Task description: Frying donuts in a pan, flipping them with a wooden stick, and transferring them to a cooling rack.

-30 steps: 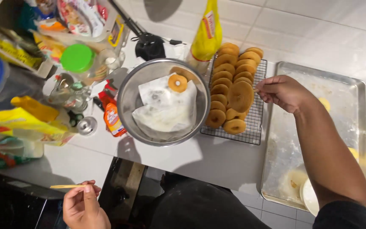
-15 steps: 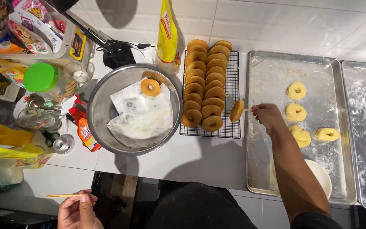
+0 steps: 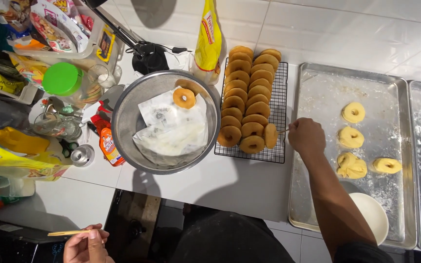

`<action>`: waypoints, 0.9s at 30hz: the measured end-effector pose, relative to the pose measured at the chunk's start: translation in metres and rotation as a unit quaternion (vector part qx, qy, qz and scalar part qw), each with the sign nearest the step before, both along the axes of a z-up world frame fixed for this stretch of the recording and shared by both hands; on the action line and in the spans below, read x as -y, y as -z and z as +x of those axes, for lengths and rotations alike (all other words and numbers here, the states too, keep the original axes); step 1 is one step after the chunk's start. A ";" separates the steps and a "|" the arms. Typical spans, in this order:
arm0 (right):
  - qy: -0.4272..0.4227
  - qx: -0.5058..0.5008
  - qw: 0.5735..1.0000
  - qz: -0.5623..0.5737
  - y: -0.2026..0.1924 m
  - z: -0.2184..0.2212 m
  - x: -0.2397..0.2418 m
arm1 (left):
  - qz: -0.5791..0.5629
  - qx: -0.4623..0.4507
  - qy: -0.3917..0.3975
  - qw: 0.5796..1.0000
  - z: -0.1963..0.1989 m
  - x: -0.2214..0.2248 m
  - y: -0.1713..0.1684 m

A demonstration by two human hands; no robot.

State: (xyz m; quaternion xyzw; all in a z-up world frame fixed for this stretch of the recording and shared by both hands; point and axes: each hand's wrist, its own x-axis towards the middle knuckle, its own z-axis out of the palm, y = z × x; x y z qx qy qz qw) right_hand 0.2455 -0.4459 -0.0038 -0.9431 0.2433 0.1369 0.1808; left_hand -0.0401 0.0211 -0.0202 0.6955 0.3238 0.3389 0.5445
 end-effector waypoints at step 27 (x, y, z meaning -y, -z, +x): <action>-0.201 0.197 0.956 0.080 0.008 0.079 -0.290 | -0.066 -0.022 -0.162 0.984 -0.106 -0.090 0.068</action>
